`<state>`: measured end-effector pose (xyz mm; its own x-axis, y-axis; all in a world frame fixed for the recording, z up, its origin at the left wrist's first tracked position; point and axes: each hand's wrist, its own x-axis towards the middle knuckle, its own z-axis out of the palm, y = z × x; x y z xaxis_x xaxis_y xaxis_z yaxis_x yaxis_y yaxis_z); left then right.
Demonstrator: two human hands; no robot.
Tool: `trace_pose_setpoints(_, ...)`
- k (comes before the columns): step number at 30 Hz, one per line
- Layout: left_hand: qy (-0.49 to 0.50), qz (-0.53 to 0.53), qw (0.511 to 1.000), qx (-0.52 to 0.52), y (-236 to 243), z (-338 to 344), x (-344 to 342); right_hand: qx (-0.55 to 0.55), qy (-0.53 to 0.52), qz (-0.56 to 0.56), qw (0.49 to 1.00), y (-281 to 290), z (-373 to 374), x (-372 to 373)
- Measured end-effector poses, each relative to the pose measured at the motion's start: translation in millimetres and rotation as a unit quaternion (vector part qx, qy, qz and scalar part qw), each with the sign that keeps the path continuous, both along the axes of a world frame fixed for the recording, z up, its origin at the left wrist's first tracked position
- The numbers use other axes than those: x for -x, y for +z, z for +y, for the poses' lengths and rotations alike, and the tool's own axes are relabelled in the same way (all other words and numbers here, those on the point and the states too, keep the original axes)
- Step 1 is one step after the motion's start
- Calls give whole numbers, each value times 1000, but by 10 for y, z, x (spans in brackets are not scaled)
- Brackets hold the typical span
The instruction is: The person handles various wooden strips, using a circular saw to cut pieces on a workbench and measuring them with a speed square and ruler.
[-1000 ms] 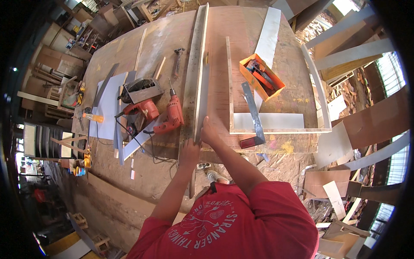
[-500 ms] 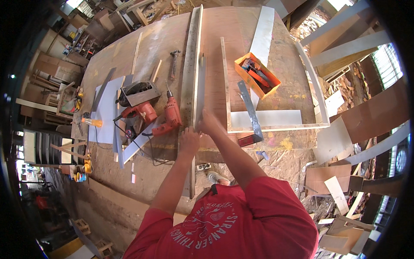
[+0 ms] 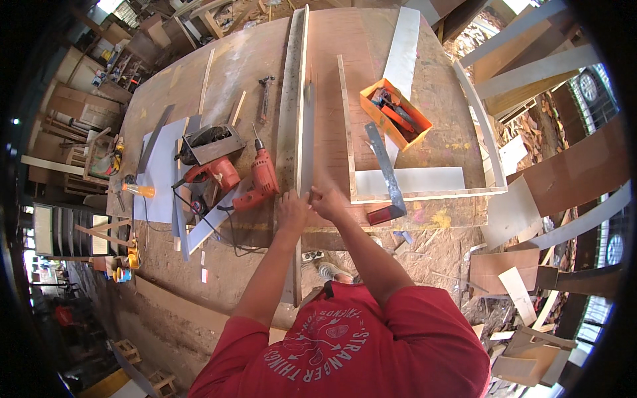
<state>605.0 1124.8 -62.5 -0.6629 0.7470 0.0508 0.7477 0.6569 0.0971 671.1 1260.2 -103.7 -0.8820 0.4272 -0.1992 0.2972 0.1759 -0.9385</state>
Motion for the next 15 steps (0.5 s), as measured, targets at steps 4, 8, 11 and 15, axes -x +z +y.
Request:
trace_pose_setpoints(4, 7, -24, 1000, -6, 29, 0, -11, -128, 55, -23, 990, 31, 63, 29)
trace_pose_setpoints(8, 7, -26, 996, -85, 46, -47, -82, -157, 29, 15, 987, 4, 91, 58)
trace_pose_setpoints(11, 6, -21, 988, -151, 22, -49, -113, -171, 55, 21, 983, -48, 129, 92)
trace_pose_setpoints(15, 26, -32, 982, -186, -17, -37, -90, -178, 61, 27, 982, -99, 189, 196)
